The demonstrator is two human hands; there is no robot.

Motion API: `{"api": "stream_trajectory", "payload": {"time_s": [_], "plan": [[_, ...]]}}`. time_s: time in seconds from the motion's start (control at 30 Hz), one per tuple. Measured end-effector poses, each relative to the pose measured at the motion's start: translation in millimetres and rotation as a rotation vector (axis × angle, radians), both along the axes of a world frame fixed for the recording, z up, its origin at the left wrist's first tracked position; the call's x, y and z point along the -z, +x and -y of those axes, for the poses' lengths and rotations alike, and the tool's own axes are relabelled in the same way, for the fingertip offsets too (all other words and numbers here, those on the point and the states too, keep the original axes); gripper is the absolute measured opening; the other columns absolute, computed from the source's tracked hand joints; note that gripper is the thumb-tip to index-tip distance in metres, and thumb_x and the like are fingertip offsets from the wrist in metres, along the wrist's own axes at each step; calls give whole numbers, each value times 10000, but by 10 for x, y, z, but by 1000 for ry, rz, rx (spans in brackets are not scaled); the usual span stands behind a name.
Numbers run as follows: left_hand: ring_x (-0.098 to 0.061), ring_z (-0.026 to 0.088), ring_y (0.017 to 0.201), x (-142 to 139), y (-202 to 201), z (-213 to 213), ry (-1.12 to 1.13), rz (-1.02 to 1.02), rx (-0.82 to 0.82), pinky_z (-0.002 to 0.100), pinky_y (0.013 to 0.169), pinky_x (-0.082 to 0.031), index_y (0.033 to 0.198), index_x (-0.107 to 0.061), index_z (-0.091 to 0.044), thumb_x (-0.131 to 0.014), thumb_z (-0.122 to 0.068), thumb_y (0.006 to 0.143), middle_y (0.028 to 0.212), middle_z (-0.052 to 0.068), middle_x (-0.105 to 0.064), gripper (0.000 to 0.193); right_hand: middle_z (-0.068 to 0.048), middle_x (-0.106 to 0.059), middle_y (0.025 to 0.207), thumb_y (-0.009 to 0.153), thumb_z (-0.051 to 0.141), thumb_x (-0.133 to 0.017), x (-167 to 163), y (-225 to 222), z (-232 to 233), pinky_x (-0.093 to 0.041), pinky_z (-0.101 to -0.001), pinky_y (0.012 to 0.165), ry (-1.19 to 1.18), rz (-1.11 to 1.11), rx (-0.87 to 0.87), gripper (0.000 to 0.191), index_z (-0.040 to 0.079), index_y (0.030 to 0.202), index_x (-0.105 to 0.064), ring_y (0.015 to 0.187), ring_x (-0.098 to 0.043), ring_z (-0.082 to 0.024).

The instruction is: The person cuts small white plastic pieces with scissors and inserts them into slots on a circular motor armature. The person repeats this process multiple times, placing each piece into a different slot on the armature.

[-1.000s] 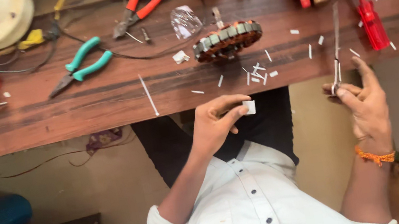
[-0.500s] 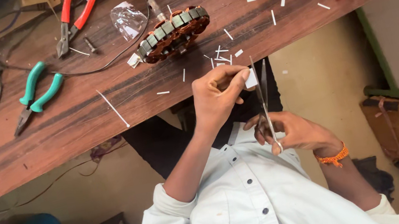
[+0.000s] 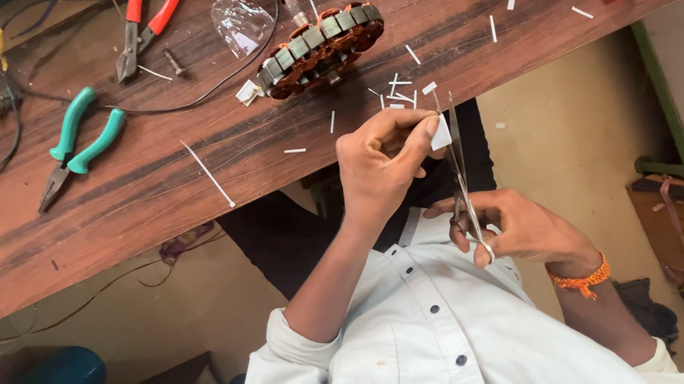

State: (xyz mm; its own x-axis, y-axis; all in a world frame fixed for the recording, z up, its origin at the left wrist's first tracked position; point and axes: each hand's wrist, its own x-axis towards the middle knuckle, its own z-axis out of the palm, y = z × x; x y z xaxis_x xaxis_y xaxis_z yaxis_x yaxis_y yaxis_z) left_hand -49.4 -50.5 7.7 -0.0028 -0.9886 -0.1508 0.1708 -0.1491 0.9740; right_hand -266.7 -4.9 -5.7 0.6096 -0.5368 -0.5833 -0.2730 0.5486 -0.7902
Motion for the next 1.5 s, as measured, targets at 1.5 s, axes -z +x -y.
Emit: {"api": "stream_trajectory", "payload": {"time_s": [1.5], "plan": [[-627, 250, 885, -76, 288, -624, -320, 592, 165, 379, 776, -542, 1037, -669, -81, -763, -43, 896, 928, 62, -696, 174, -82, -766, 961, 853, 21, -751, 93, 357, 53, -584, -267, 812, -249, -79, 468, 342, -36, 1181, -674, 885, -719, -140]]}}
